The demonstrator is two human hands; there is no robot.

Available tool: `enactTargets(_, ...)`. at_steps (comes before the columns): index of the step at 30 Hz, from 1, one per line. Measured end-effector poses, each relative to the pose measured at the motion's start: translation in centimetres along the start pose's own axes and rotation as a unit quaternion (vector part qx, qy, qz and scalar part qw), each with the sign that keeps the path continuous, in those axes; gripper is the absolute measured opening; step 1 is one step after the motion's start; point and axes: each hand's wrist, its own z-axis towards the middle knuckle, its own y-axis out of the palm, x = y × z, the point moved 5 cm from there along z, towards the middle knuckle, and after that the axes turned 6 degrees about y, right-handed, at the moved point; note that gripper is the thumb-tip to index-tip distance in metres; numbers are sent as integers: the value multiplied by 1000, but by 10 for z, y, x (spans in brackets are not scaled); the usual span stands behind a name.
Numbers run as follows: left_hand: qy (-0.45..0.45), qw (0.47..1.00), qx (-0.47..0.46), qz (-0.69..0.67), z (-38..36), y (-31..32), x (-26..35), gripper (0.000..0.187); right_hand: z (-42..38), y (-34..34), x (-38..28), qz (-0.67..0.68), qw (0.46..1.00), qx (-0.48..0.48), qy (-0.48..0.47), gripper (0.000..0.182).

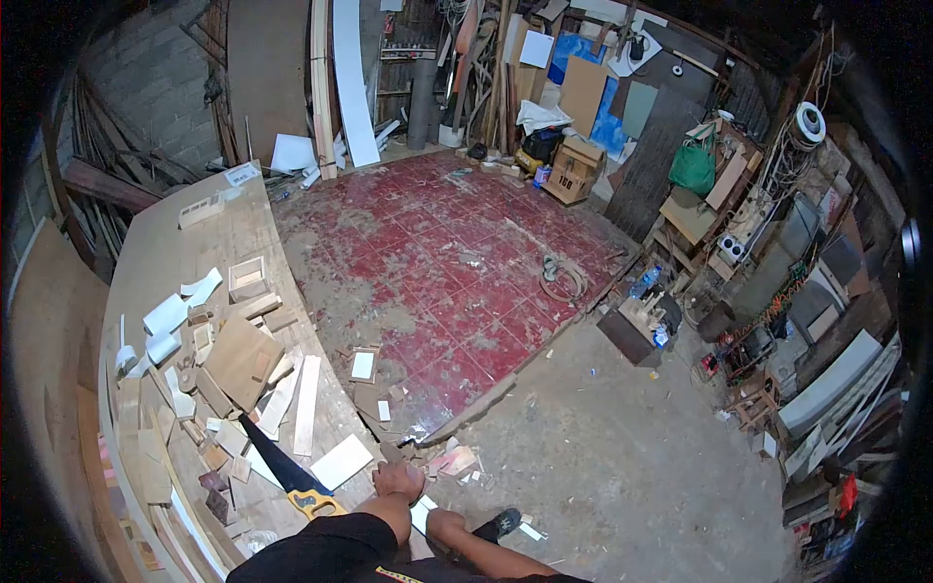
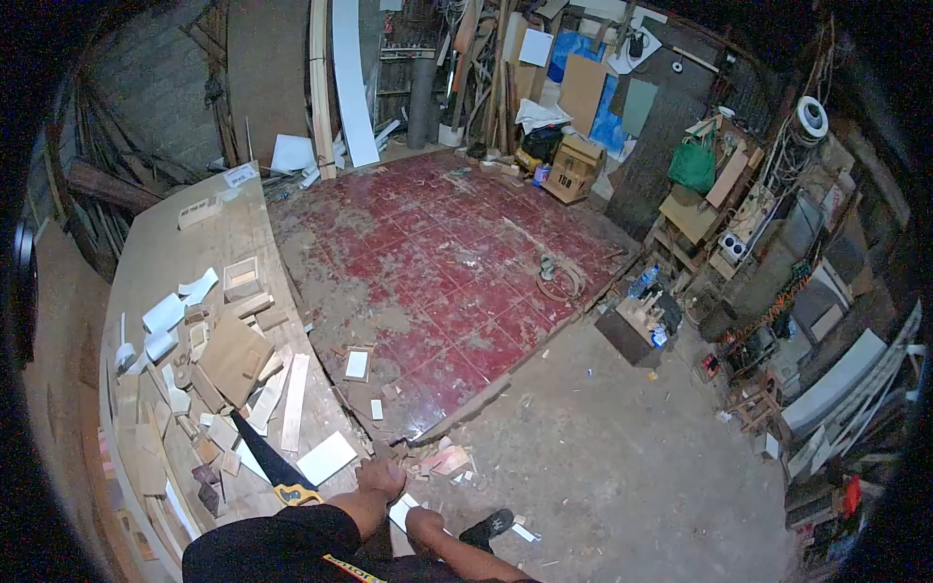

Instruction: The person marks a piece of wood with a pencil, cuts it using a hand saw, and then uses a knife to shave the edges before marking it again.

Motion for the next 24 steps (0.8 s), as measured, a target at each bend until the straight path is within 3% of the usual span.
enactTargets(3, 5, 1000, -3, 2, 2, 3, 0, 56, -12, -21, 3, 31, 1000, -4, -2, 25)
enactTargets(5, 10, 1000, 5, 3, 6, 3, -2, 56, -52, -45, 10, 52, 996, -57, 32, 24)
enactTargets(6, 12, 1000, 10, 3, 5, 3, -2, 56, -92, -77, 3, -19, 994, -106, 2, 25)
enactTargets(9, 10, 1000, 0, -2, 4, 5, 0, 56, -120, -94, 4, 2, 993, -110, 45, 25)
enactTargets(11, 3, 1000, -11, -4, 5, 5, -1, 56, -61, -50, 6, 29, 994, -71, 72, 23)
enactTargets(13, 16, 998, 40, -42, 2, 2, 0, 46, 2, -7, 6, 103, 990, -29, 87, 23)
enactTargets(17, -18, 1000, -2, 1, 9, 15, -4, 55, -3, -12, 4, 31, 999, 16, 39, 22)
enactTargets(19, -9, 1000, -2, 14, 8, 6, 0, 55, -30, -11, 14, -68, 996, -62, -15, 21)
enactTargets(21, -4, 1000, -9, 27, 6, 4, -1, 55, -47, -20, 12, -115, 990, -52, -63, 24)
enactTargets(23, 18, 1000, 12, -15, 4, 6, -1, 55, -48, -18, 19, 24, 993, -97, 65, 30)
enactTargets(24, 17, 1000, 8, -14, 3, 9, -1, 55, -46, -22, 14, 25, 997, -30, 62, 30)
